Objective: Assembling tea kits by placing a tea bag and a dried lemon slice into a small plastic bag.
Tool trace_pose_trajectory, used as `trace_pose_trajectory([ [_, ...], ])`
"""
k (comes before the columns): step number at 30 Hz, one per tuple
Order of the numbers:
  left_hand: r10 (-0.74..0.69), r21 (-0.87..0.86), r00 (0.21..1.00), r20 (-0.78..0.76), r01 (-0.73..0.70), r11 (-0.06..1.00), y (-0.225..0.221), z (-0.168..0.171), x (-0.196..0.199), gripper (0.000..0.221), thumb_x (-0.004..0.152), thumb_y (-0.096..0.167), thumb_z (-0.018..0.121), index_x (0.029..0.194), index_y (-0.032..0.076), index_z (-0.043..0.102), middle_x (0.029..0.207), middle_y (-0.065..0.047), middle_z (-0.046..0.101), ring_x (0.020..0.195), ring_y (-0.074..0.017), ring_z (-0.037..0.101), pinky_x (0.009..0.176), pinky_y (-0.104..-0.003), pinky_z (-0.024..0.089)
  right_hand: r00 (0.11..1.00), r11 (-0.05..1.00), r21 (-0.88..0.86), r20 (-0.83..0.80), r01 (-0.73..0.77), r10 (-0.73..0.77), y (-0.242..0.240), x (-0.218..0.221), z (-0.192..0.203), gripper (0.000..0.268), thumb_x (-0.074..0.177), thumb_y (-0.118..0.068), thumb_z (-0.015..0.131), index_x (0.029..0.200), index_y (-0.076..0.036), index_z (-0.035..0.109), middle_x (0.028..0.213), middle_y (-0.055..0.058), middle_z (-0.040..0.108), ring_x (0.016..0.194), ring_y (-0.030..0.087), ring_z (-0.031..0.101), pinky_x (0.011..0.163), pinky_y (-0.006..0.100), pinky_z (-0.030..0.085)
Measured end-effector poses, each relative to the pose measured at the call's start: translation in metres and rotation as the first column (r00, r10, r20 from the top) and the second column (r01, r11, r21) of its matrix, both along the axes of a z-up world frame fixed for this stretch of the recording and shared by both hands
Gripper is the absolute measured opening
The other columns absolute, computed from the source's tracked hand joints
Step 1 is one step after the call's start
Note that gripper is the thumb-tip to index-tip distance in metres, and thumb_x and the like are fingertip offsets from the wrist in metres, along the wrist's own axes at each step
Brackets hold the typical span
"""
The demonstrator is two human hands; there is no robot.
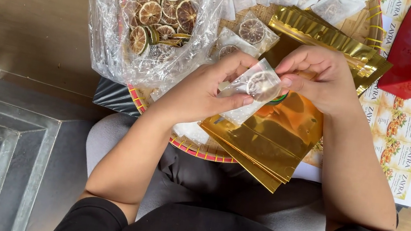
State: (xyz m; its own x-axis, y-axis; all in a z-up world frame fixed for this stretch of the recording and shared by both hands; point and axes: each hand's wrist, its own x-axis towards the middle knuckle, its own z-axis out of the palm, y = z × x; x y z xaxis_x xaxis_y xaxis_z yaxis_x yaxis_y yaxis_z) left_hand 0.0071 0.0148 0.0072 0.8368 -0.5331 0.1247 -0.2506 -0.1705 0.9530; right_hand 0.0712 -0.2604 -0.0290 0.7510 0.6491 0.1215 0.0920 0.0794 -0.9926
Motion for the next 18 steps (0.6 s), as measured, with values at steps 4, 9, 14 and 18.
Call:
trace_pose_trajectory([
  [4, -0.003, -0.053, 1.000, -0.006, 0.003, 0.999, -0.001, -0.002, 0.000, 0.036, 0.101, 0.015, 0.068, 0.132, 0.014, 0.050, 0.120, 0.003, 0.062, 0.108, -0.0130, 0.061, 0.099, -0.027, 0.045, 1.000, 0.999, -0.033, 0.012, -0.016, 0.016, 0.000, 0.002, 0.002, 0.018, 0.101, -0.012, 0.066, 0.109, 0.004, 0.069, 0.093, 0.013, 0.074, 0.077, 0.016, 0.074, 0.072, 0.023, 0.064],
  [9, 0.026, -0.060, 0.999, -0.036, -0.028, 0.998, -0.002, -0.006, 0.001, 0.037, 0.102, 0.017, 0.067, 0.136, 0.013, 0.052, 0.126, 0.006, 0.057, 0.118, -0.0094, 0.055, 0.103, -0.025, 0.040, 0.994, 0.996, 0.054, 0.087, -0.068, 0.063, 0.004, 0.001, 0.005, 0.028, 0.095, -0.019, 0.073, 0.113, 0.003, 0.067, 0.100, 0.011, 0.073, 0.085, 0.015, 0.072, 0.079, 0.024, 0.061],
  [14, 0.008, -0.083, 0.998, -0.056, -0.013, 0.996, -0.003, -0.004, 0.001, 0.034, 0.102, 0.022, 0.066, 0.131, 0.013, 0.051, 0.121, 0.003, 0.055, 0.112, -0.0095, 0.055, 0.095, -0.024, 0.045, 0.996, 1.000, 0.012, 0.086, 0.014, -0.015, 0.006, -0.003, 0.006, 0.020, 0.093, -0.006, 0.075, 0.111, -0.001, 0.067, 0.098, 0.010, 0.072, 0.084, 0.014, 0.071, 0.075, 0.022, 0.061],
  [18, -0.064, -0.102, 0.983, -0.171, 0.047, 0.994, 0.000, 0.000, -0.002, 0.055, 0.093, 0.008, 0.073, 0.138, 0.015, 0.042, 0.125, -0.002, 0.053, 0.108, -0.0131, 0.063, 0.096, -0.023, 0.046, 0.997, 0.997, -0.002, 0.012, 0.073, -0.073, 0.004, -0.003, 0.002, 0.023, 0.092, -0.003, 0.077, 0.113, -0.004, 0.069, 0.099, 0.007, 0.072, 0.085, 0.011, 0.070, 0.076, 0.021, 0.062],
])
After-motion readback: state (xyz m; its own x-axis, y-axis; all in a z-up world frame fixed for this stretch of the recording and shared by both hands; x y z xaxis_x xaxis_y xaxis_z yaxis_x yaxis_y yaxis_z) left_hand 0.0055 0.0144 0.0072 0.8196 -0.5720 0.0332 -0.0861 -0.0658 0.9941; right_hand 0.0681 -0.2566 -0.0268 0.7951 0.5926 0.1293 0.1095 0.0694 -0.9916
